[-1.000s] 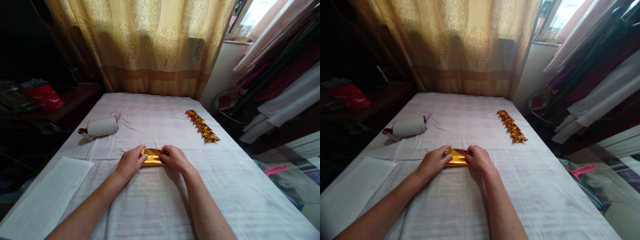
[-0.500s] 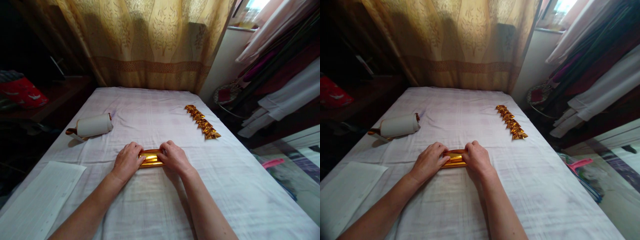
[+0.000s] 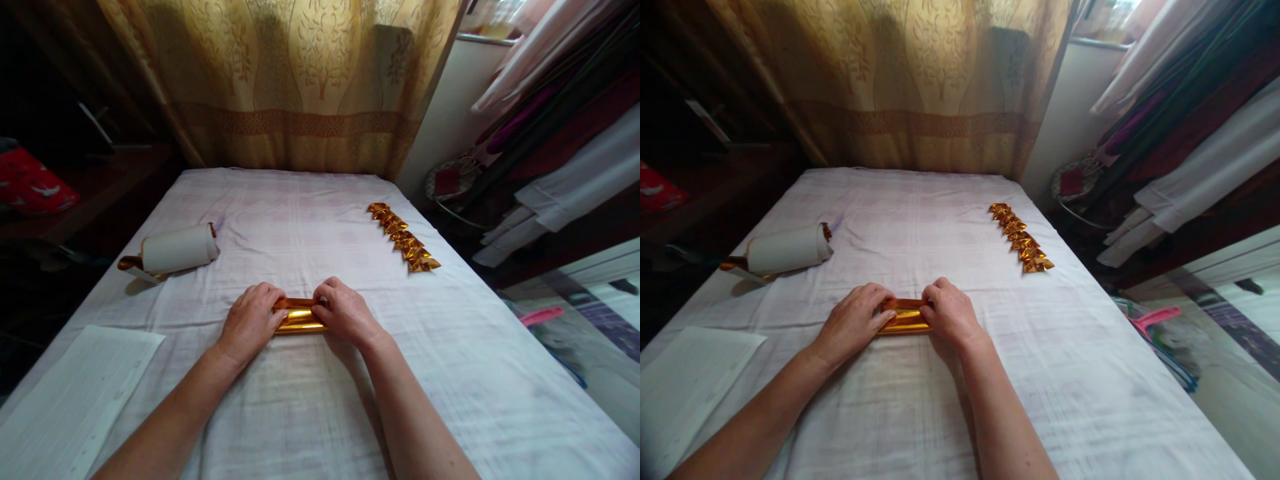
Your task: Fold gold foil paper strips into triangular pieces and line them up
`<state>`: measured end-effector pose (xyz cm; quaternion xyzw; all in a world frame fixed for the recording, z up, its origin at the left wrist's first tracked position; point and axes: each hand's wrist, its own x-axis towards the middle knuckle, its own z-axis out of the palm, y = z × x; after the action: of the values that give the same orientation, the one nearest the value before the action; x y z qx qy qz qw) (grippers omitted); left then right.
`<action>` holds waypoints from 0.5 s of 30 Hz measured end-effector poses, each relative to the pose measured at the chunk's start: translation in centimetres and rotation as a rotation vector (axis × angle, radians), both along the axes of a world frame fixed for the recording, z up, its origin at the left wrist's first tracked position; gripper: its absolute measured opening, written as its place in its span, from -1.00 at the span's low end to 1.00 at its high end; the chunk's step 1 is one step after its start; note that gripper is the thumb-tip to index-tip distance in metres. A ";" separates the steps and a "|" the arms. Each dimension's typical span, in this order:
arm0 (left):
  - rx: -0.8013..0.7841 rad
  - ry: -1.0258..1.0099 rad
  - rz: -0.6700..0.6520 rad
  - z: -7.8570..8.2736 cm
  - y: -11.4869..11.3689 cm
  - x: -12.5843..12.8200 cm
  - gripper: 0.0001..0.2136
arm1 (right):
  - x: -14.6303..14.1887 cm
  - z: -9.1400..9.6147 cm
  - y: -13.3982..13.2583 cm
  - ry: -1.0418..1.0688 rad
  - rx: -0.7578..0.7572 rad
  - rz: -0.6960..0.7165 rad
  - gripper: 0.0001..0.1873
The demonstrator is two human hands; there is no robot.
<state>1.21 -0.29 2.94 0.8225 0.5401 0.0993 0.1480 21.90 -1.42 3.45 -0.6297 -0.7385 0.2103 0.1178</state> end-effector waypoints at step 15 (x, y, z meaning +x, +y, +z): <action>-0.165 -0.282 0.121 -0.1 0.7 -0.4 -0.71 | 1.1 -1.3 0.4 0.443 -0.148 -0.118 -0.79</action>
<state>0.85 0.36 2.80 0.7514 0.5691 0.1778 0.2828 23.00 -0.99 2.19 -0.6172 -0.6392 0.3896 0.2423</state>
